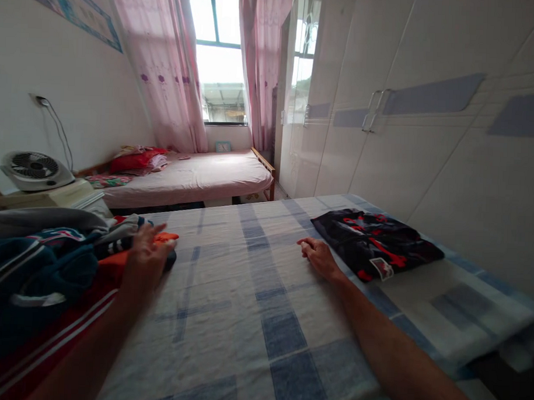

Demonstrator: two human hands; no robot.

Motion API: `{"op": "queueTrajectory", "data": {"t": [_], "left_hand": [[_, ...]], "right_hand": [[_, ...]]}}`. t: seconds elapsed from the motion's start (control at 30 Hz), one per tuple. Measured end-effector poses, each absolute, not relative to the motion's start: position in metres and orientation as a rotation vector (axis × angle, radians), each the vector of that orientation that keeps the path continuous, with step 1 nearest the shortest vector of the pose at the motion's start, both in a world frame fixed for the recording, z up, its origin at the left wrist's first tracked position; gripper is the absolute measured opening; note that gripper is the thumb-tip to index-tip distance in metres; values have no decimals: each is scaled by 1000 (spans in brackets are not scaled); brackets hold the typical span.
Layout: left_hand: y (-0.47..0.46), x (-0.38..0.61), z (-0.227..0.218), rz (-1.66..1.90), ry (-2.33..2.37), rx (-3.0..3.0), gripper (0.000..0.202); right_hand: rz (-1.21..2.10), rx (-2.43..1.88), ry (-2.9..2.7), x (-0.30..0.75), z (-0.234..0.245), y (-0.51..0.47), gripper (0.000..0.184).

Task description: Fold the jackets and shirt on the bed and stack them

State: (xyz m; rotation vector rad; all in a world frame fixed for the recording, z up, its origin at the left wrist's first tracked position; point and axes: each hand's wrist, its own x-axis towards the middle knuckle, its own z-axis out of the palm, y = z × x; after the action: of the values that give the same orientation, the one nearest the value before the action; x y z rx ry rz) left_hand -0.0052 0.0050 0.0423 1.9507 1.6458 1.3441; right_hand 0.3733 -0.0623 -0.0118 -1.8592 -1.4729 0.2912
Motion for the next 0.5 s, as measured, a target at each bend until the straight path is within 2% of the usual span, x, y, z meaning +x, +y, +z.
{"op": "queueTrajectory", "data": {"t": [0.23, 0.37, 0.5], "left_hand": [[-31, 37, -36, 1144, 1479, 2369, 43], [-29, 34, -53, 1106, 1481, 2519, 40], [-29, 35, -54, 1091, 1499, 2539, 39]], "right_hand": [[-46, -2286, -1190, 455, 27, -78, 40], [-46, -2637, -961, 514, 23, -101, 51], [15, -2711, -1079, 543, 13, -103, 56]]}}
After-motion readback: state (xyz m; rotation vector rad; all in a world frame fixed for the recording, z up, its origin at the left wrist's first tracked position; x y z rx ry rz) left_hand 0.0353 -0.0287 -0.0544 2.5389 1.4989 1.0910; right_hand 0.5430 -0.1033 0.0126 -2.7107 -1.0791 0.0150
